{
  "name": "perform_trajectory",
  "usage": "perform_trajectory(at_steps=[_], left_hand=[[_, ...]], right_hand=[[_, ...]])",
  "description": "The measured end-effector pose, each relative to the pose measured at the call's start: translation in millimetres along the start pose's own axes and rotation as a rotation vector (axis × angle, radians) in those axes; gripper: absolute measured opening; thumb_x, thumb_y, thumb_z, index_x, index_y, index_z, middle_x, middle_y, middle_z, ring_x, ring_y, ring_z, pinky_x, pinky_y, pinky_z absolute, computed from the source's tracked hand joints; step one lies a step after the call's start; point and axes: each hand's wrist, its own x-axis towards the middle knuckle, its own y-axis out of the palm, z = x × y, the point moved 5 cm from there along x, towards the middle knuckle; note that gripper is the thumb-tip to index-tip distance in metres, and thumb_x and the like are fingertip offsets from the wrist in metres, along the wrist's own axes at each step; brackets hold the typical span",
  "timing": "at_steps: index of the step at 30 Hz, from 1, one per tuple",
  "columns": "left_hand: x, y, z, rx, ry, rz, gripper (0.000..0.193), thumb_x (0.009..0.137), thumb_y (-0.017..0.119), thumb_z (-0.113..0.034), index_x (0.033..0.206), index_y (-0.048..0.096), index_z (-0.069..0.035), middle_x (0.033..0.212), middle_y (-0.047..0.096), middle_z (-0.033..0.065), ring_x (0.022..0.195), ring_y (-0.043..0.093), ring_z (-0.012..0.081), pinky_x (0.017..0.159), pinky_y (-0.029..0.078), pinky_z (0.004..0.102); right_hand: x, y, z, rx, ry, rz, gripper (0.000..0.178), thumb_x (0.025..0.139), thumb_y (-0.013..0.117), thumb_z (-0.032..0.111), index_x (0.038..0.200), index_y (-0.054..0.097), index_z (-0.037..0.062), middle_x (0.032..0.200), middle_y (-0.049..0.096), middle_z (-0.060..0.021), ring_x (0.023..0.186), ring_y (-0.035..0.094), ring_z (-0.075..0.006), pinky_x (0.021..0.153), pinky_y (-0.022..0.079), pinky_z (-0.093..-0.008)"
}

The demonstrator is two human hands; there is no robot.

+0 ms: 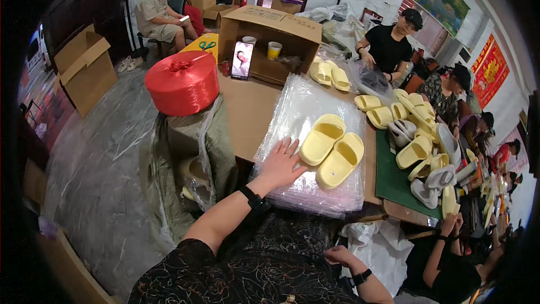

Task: Packing pairs of slippers into plastic bags and placing them into a sack.

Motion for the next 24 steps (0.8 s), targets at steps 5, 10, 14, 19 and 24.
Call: perform_trajectory(at_steps=[5,10,14,19,24], left_hand=[[3,2,-2,0.022,0.008,-0.012,0.066,0.097,0.04,-0.056,0.139,0.048,-0.005,0.153,0.035,0.0181,0.144,0.027,0.0381,0.12,0.016,0.0482],[2,0,-5,-0.029,0.017,-0.045,0.065,0.095,0.044,-0.054,0.136,0.051,-0.004,0.151,0.038,0.0195,0.143,0.028,0.0393,0.119,0.016,0.049],[-3,3,-2,-0.007,-0.003,-0.036,0.066,0.096,0.043,-0.054,0.138,0.049,-0.004,0.152,0.037,0.0189,0.143,0.027,0.0384,0.119,0.017,0.0486],[2,1,0,0.006,0.017,-0.051,0.067,0.096,0.043,-0.055,0.138,0.048,-0.004,0.152,0.036,0.0196,0.143,0.027,0.039,0.119,0.017,0.0496],[14,0,-1,-0.042,-0.009,0.058,0.069,0.097,0.039,-0.056,0.142,0.044,-0.005,0.154,0.033,0.0186,0.145,0.023,0.0378,0.119,0.016,0.0496]], right_hand=[[10,-7,-15,-0.275,-0.062,0.203,0.028,0.087,0.074,0.026,0.092,0.072,-0.0021,0.074,0.061,0.0004,0.064,0.052,-0.008,0.058,0.045,-0.0255],[11,3,-16,-0.351,0.012,0.314,0.027,0.087,0.073,0.026,0.085,0.073,-0.0014,0.065,0.06,-0.0014,0.06,0.054,-0.0074,0.053,0.042,-0.024],[7,3,-15,-0.386,0.153,0.315,0.031,0.086,0.075,0.034,0.086,0.073,0.0036,0.07,0.057,0.0043,0.064,0.049,-0.0068,0.057,0.042,-0.0253],[38,-7,-41,-0.356,0.29,0.387,0.032,0.09,0.072,0.03,0.075,0.065,0.0023,0.066,0.051,0.0044,0.059,0.045,-0.0073,0.055,0.04,-0.0255],[78,-18,-77,-0.582,0.089,0.721,0.037,0.089,0.065,0.046,0.076,0.062,0.0115,0.06,0.056,-0.0005,0.046,0.045,-0.0101,0.048,0.036,-0.0298]])
